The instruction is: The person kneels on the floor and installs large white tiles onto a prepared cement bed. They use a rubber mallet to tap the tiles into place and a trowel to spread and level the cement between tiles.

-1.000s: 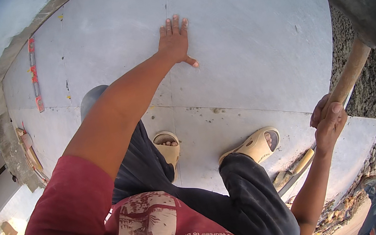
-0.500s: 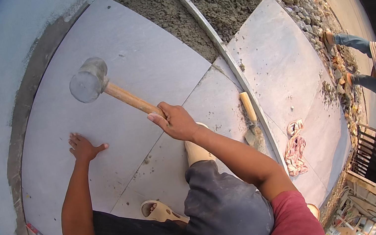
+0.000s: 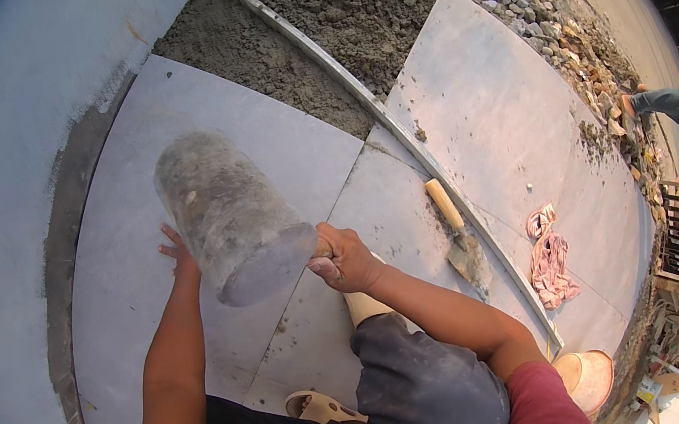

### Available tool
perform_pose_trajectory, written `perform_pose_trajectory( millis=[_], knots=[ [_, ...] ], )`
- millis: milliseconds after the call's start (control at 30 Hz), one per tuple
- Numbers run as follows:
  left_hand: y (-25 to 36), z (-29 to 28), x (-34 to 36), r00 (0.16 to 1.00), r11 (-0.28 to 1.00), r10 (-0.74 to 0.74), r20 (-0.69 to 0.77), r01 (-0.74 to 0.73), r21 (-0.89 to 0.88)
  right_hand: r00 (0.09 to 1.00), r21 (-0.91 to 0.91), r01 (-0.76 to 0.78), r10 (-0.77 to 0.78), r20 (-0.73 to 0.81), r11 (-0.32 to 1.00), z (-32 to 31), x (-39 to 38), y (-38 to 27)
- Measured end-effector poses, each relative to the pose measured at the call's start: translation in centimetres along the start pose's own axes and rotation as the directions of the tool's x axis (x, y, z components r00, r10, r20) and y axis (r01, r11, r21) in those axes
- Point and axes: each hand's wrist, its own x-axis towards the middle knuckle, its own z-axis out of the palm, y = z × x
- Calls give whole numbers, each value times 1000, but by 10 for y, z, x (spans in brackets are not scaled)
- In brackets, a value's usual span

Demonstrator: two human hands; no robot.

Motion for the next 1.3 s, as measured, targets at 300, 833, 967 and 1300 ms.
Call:
perform_pose_trajectory(
  millis=[300, 833, 967, 1300],
  knots=[
    [15, -11, -14, 999, 1000, 21, 30, -21, 0, 932, -336, -316, 356, 62, 887, -3, 39, 27],
    [2, 2, -4, 997, 997, 61, -44, -58, 56, 104, 909, -327, 966, -238, 259, -83, -87, 117],
    [4, 9, 5, 998, 996, 36, -57, -31, 84, 29, 977, 192, 995, -96, 88, -98, -106, 158],
    [-23, 5, 23, 937, 944, -231, -260, 151, -294, 220, 943, -99, 931, -291, 319, -76, -120, 120]
  ],
)
